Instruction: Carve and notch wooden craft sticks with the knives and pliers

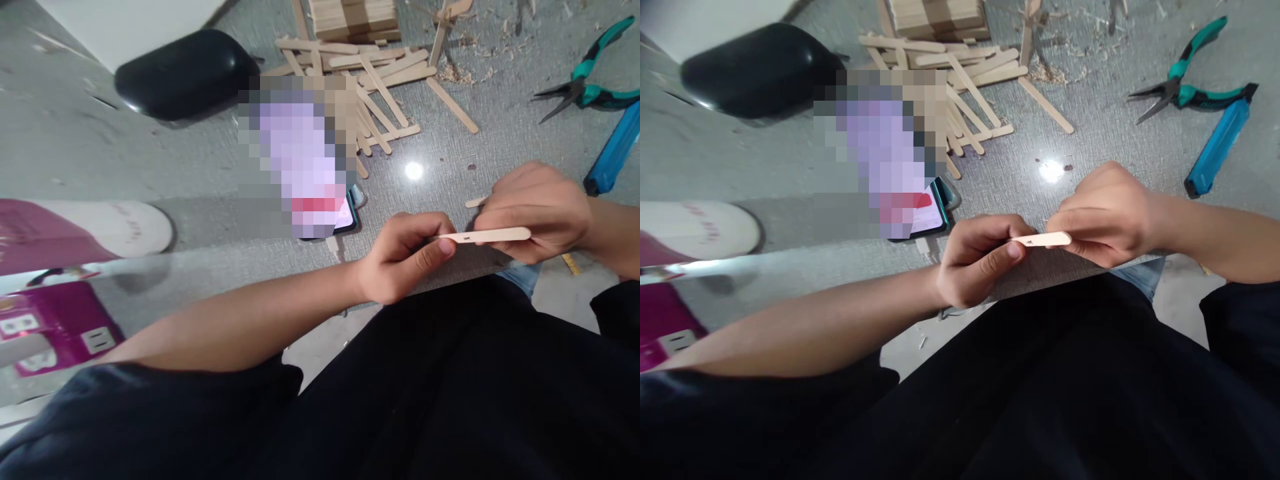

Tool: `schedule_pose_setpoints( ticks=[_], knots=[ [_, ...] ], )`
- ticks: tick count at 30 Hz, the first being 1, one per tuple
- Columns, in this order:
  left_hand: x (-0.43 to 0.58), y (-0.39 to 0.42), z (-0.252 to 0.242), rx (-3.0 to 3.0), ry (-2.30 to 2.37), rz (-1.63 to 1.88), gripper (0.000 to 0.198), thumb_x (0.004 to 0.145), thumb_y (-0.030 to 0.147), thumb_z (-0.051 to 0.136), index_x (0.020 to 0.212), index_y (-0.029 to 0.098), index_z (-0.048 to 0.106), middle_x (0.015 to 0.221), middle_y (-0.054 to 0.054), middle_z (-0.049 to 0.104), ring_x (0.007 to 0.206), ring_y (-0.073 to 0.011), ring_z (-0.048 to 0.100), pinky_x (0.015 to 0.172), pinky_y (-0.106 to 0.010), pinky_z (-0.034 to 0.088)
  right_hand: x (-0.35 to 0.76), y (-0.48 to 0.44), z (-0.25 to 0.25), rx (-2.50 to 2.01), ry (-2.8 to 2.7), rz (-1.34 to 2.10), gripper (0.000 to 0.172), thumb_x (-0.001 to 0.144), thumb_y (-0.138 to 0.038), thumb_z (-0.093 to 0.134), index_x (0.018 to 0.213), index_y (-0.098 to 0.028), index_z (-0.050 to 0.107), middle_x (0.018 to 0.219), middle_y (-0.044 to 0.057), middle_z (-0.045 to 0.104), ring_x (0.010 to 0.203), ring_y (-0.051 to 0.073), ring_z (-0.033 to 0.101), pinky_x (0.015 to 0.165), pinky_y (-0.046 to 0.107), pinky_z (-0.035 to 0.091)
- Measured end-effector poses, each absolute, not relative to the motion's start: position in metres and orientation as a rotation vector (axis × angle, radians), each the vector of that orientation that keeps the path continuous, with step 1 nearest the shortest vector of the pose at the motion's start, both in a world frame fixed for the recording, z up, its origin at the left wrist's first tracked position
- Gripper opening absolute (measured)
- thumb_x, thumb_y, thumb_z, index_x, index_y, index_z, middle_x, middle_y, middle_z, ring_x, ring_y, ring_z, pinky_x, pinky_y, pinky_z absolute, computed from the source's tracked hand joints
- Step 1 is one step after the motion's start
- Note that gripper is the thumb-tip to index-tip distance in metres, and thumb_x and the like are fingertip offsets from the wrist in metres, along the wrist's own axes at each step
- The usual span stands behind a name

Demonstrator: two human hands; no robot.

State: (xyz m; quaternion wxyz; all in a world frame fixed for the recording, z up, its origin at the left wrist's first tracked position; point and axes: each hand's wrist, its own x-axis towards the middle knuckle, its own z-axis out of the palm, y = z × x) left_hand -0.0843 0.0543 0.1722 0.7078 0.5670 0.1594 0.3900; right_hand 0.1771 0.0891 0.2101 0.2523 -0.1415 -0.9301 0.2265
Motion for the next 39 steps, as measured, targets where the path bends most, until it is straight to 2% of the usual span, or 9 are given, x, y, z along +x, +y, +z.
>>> schedule_pose_setpoints(
  ticks=[3,9,15,18,23,32,35,39],
  knots=[
    [-0.084,0.054,0.170,1.231,0.311,0.837,0.039,0.118,0.032,0.065,0.082,0.022,0.053,0.066,0.007,0.041,0.055,-0.0072,0.034,0.051,-0.025,0.027,0.179,0.091,0.210,-0.372,-2.519,0.590,0.012,0.118,-0.029,0.053,0.121,-0.025,0.064,0.079,-0.004,0.077,0.062,0.015,0.066,0.061,0.034,0.048],
    [-0.085,0.053,0.169,1.258,0.316,0.841,0.047,0.119,0.039,0.062,0.078,0.024,0.045,0.065,0.007,0.038,0.053,-0.0081,0.032,0.050,-0.028,0.025,0.183,0.098,0.211,-0.296,-2.599,0.589,0.018,0.119,-0.028,0.042,0.118,-0.027,0.060,0.079,-0.004,0.073,0.067,0.016,0.068,0.065,0.036,0.046],
    [-0.083,0.054,0.169,1.321,0.296,0.867,0.045,0.120,0.037,0.060,0.079,0.025,0.046,0.064,0.007,0.039,0.051,-0.0091,0.034,0.049,-0.027,0.028,0.182,0.098,0.212,-0.269,-2.594,0.561,0.014,0.118,-0.027,0.046,0.118,-0.026,0.060,0.080,-0.003,0.073,0.067,0.017,0.070,0.066,0.035,0.047],
    [-0.083,0.055,0.168,1.382,0.316,0.912,0.043,0.121,0.039,0.058,0.081,0.024,0.047,0.065,0.007,0.041,0.050,-0.0087,0.037,0.050,-0.027,0.031,0.181,0.095,0.215,-0.334,-2.599,0.492,0.009,0.117,-0.031,0.055,0.118,-0.025,0.062,0.077,-0.003,0.073,0.062,0.018,0.063,0.062,0.036,0.046],
    [-0.082,0.053,0.170,1.477,0.356,0.925,0.041,0.123,0.040,0.052,0.085,0.024,0.051,0.066,0.006,0.046,0.052,-0.0088,0.042,0.049,-0.025,0.035,0.177,0.088,0.220,-0.410,-2.576,0.500,0.015,0.118,-0.035,0.055,0.112,-0.024,0.065,0.076,-0.002,0.073,0.060,0.018,0.058,0.059,0.037,0.044],
    [-0.080,0.043,0.171,1.365,0.422,0.953,0.046,0.123,0.042,0.054,0.082,0.025,0.044,0.066,0.007,0.040,0.051,-0.0084,0.034,0.048,-0.027,0.032,0.179,0.084,0.212,-0.471,-2.555,0.327,0.012,0.115,-0.033,0.060,0.113,-0.024,0.068,0.086,0.000,0.080,0.068,0.016,0.067,0.066,0.034,0.052],
    [-0.080,0.045,0.171,1.362,0.417,0.967,0.046,0.123,0.040,0.054,0.081,0.025,0.043,0.064,0.007,0.038,0.051,-0.0083,0.032,0.048,-0.028,0.030,0.179,0.085,0.209,-0.478,-2.552,0.353,0.011,0.115,-0.034,0.061,0.114,-0.025,0.068,0.087,-0.001,0.081,0.069,0.016,0.069,0.067,0.034,0.051],
    [-0.080,0.048,0.170,1.382,0.370,0.978,0.048,0.122,0.036,0.053,0.077,0.025,0.041,0.063,0.006,0.038,0.049,-0.0081,0.032,0.047,-0.028,0.027,0.174,0.085,0.209,-0.459,-2.519,0.553,0.013,0.118,-0.034,0.058,0.114,-0.025,0.067,0.077,-0.004,0.074,0.063,0.014,0.066,0.063,0.032,0.047]
  ],
)
